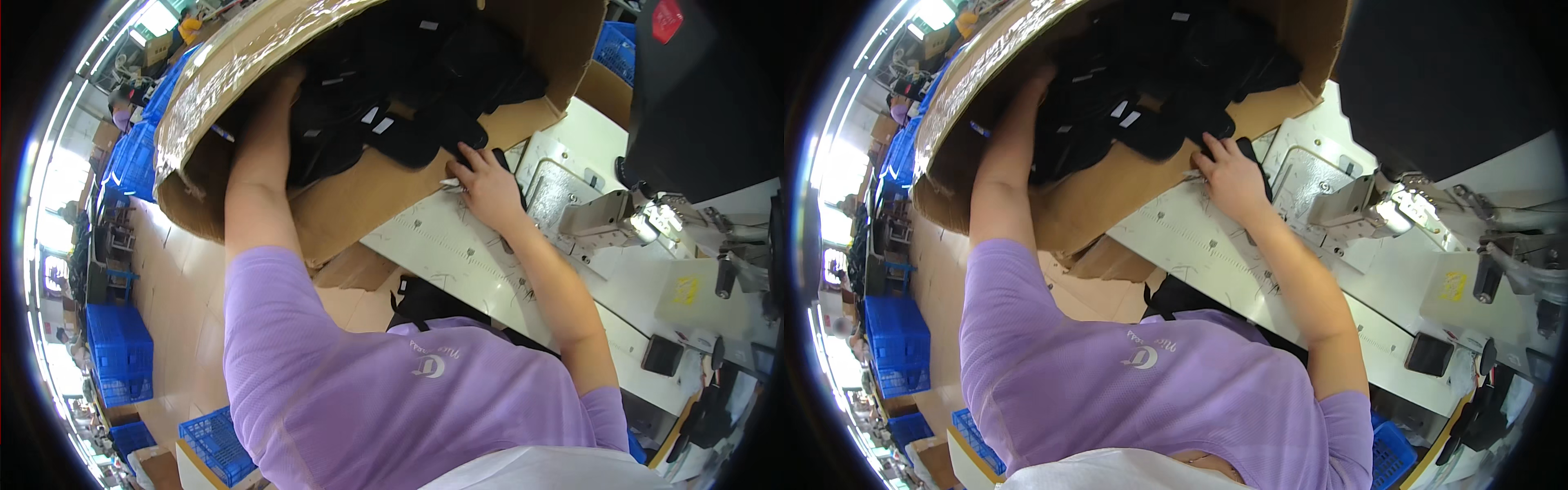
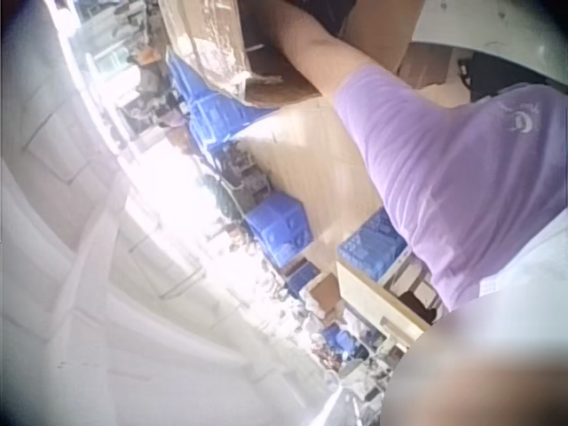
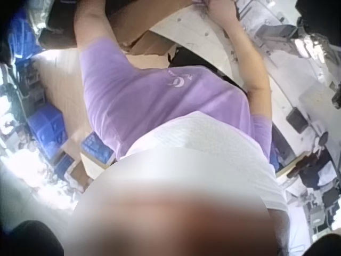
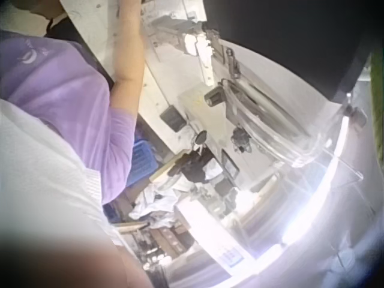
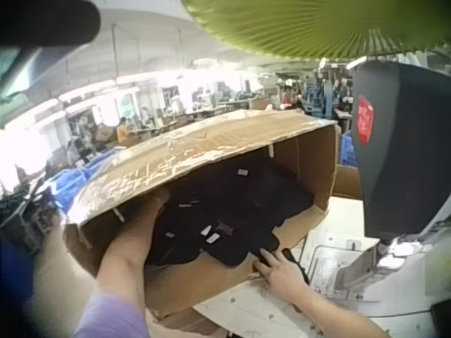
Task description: Sewing and trimming the edges of shoe upper components using an industrial sewing machine.
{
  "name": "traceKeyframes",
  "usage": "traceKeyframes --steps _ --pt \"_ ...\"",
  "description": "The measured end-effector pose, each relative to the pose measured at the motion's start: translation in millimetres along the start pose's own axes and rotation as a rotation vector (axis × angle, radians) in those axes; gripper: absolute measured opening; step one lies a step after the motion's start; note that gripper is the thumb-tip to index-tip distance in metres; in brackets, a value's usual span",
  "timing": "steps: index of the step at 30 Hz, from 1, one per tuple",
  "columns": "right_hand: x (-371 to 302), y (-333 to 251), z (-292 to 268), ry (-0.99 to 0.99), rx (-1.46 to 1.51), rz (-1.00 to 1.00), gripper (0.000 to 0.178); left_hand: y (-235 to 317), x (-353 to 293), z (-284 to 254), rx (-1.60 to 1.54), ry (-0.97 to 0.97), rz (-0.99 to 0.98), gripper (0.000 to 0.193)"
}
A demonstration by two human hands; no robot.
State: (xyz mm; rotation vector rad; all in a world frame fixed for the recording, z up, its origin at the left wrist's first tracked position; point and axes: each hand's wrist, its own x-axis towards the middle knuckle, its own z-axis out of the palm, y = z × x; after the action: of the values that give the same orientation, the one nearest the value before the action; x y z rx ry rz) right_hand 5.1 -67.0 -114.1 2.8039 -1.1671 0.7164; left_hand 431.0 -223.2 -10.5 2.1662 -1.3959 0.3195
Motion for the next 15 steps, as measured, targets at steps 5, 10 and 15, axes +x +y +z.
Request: traceKeyframes --steps 5,10,15 --pt "1.8 0.2 -1.8 -0.034 0.022 0.017 0.044 -91.1 -16.0 -2.5 0.471 -0.306 -0.291 0.066" --pt "0.7 -0.2 -2.7 -0.032 0.072 0.017 0.045 -93.4 -34.6 -1.7 0.739 -0.435 -0.222 0.073" --pt "0.7 0.2 -0.3 0.008 0.058 0.016 0.045 -121.3 -48.2 30.4 0.481 -0.401 -0.22 0.081"
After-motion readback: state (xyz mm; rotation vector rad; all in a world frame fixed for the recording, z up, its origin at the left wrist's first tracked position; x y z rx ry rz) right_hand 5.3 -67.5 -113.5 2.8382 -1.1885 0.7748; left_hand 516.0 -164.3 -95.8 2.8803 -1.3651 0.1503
